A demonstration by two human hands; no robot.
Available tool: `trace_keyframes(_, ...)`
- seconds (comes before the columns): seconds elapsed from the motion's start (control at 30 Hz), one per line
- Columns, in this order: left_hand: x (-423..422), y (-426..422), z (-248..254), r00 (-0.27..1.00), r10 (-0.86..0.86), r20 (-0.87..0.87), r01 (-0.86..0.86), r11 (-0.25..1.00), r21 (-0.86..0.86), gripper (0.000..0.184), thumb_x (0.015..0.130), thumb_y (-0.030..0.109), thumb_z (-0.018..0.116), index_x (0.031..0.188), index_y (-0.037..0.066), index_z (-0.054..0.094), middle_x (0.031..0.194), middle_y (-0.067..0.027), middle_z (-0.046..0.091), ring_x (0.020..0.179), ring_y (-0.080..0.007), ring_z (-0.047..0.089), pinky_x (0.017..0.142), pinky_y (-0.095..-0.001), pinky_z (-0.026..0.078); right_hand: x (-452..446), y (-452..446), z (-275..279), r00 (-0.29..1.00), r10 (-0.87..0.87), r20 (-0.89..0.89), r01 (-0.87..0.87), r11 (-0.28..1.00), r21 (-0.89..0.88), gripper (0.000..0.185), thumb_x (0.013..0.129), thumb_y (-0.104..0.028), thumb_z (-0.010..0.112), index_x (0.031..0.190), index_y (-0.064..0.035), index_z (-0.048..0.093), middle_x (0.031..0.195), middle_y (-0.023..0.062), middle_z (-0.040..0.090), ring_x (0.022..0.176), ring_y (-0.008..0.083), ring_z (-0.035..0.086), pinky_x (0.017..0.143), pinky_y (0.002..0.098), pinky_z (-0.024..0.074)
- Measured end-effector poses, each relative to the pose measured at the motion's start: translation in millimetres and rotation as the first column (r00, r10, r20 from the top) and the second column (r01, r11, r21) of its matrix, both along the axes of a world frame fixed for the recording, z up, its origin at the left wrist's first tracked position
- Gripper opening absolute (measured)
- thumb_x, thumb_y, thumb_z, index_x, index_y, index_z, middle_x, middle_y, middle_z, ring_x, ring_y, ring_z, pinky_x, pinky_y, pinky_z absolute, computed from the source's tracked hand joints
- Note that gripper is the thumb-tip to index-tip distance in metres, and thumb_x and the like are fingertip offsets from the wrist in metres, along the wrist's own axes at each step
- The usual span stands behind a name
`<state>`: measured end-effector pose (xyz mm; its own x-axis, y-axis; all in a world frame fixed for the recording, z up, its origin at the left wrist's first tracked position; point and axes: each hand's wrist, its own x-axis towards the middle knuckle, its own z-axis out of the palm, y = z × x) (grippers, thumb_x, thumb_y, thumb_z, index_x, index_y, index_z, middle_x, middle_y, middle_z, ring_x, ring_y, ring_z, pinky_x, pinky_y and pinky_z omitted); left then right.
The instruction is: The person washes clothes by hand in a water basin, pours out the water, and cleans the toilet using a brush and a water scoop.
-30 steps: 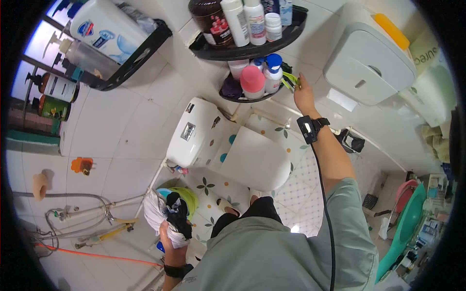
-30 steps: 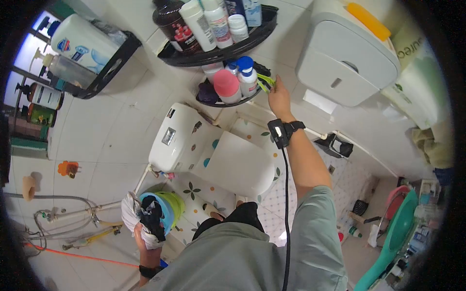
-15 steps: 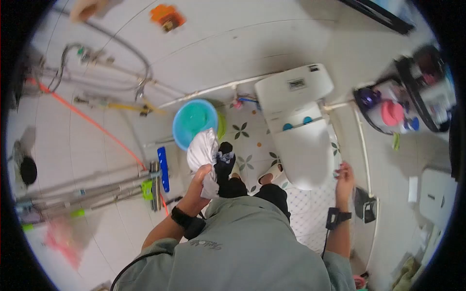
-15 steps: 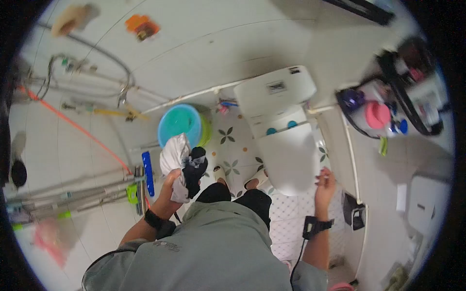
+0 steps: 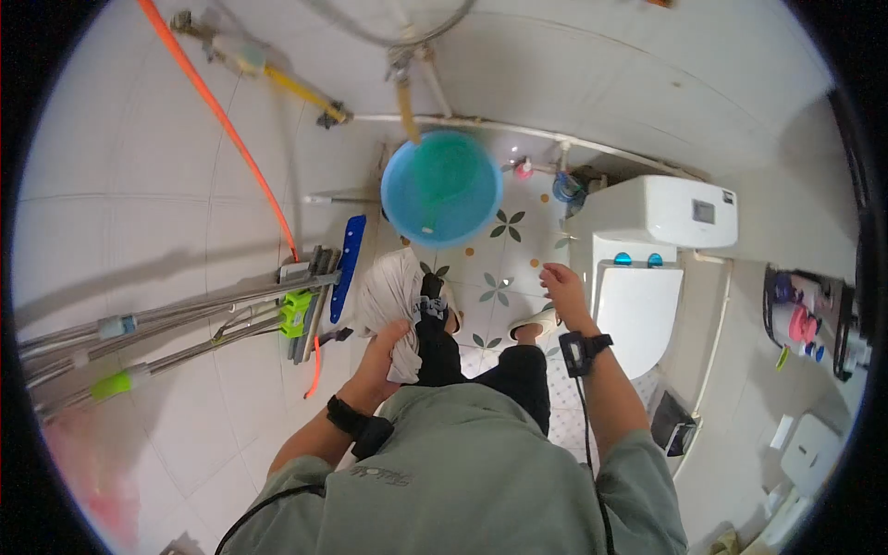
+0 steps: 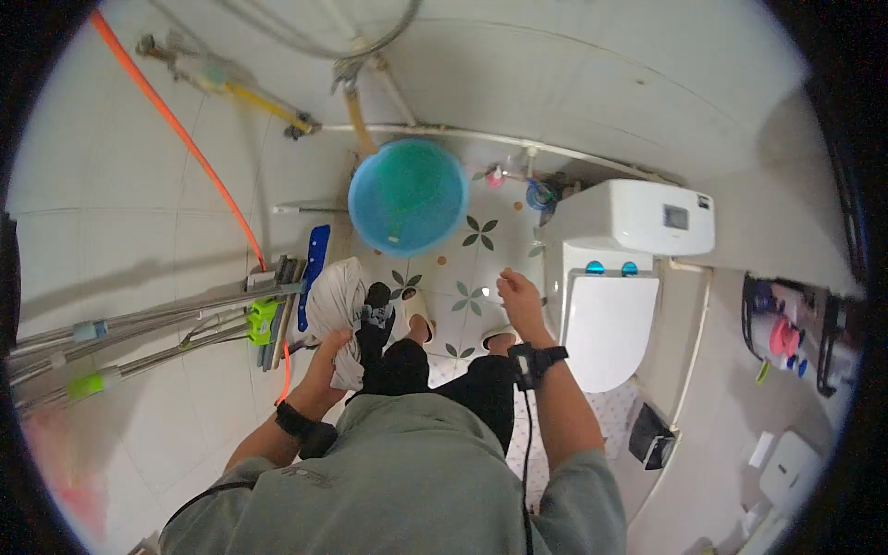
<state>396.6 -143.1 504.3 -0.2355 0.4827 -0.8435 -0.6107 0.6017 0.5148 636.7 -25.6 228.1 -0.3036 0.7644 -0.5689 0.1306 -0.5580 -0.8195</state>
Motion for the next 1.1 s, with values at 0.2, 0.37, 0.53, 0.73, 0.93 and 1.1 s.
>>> trace_keyframes(0.2, -21, 1, 4, 0.983, 0.009, -0.181, -0.040, 0.984, -0.171, 0.041, 0.088, 0.021, 0.065, 0.123, 0.004, 0.054, 0.106, -0.0054, 0.063, 0.092, -0.0165, 0.064, 0.074, -0.0302, 0.053, -122, 21, -49, 0.965, 0.248, 0.088, -0.258, 0.957, 0.131, 0.043, 0.088, -0.033, 0.057, 0.113, 0.0007, 0.065, 0.104, 0.0221, 0.068, 0.097, 0.0368, 0.065, 0.085, 0.0428, 0.0495)
trace_keyframes(0.37, -35, 5, -12, 0.966, 0.018, -0.257, -0.088, 0.960, -0.266, 0.049, 0.086, 0.020, 0.063, 0.130, 0.001, 0.049, 0.113, -0.0076, 0.061, 0.094, -0.0178, 0.063, 0.080, -0.0313, 0.052, -201, 52, -70, 0.901, 0.266, 0.342, -0.352, 0.910, 0.218, 0.044, 0.087, -0.037, 0.058, 0.107, 0.0016, 0.066, 0.104, 0.0219, 0.067, 0.096, 0.0394, 0.064, 0.085, 0.0466, 0.0497)
trace_keyframes(0.53, -53, -22, -31, 0.975, 0.069, -0.211, -0.143, 0.924, -0.355, 0.051, 0.085, 0.021, 0.063, 0.129, 0.000, 0.050, 0.114, -0.0083, 0.061, 0.098, -0.0184, 0.061, 0.082, -0.0313, 0.051, -258, 69, -99, 0.834, 0.108, 0.541, -0.273, 0.933, 0.235, 0.054, 0.080, -0.048, 0.063, 0.102, 0.0013, 0.067, 0.102, 0.0234, 0.067, 0.091, 0.0418, 0.065, 0.079, 0.0513, 0.0511)
trace_keyframes(0.73, -66, -41, -53, 0.980, 0.107, -0.167, -0.164, 0.913, -0.374, 0.045, 0.085, 0.024, 0.064, 0.121, -0.001, 0.053, 0.103, -0.0079, 0.063, 0.083, -0.0160, 0.064, 0.072, -0.0289, 0.052, -289, 90, -95, 0.758, 0.327, 0.565, -0.344, 0.936, -0.081, 0.053, 0.079, -0.049, 0.065, 0.098, 0.0001, 0.069, 0.101, 0.0234, 0.067, 0.098, 0.0408, 0.064, 0.083, 0.0494, 0.0514)
trace_keyframes(0.93, -79, -48, -61, 0.985, 0.126, -0.114, -0.161, 0.906, -0.391, 0.047, 0.085, 0.026, 0.063, 0.122, -0.002, 0.053, 0.106, -0.0085, 0.063, 0.088, -0.0169, 0.064, 0.074, -0.0295, 0.052, -295, 91, -130, 0.824, 0.235, 0.516, -0.260, 0.965, -0.025, 0.057, 0.080, -0.047, 0.064, 0.107, 0.0027, 0.067, 0.108, 0.0271, 0.065, 0.105, 0.0420, 0.062, 0.089, 0.0478, 0.0500)
trace_keyframes(1.1, -83, -37, -61, 0.981, 0.114, -0.158, -0.163, 0.923, -0.349, 0.052, 0.084, 0.027, 0.064, 0.125, -0.003, 0.053, 0.114, -0.0098, 0.062, 0.101, -0.0190, 0.061, 0.085, -0.0317, 0.050, -325, 85, -181, 0.898, 0.162, 0.409, -0.203, 0.977, 0.060, 0.065, 0.080, -0.047, 0.063, 0.115, 0.0070, 0.063, 0.114, 0.0304, 0.062, 0.109, 0.0441, 0.059, 0.093, 0.0465, 0.0479)
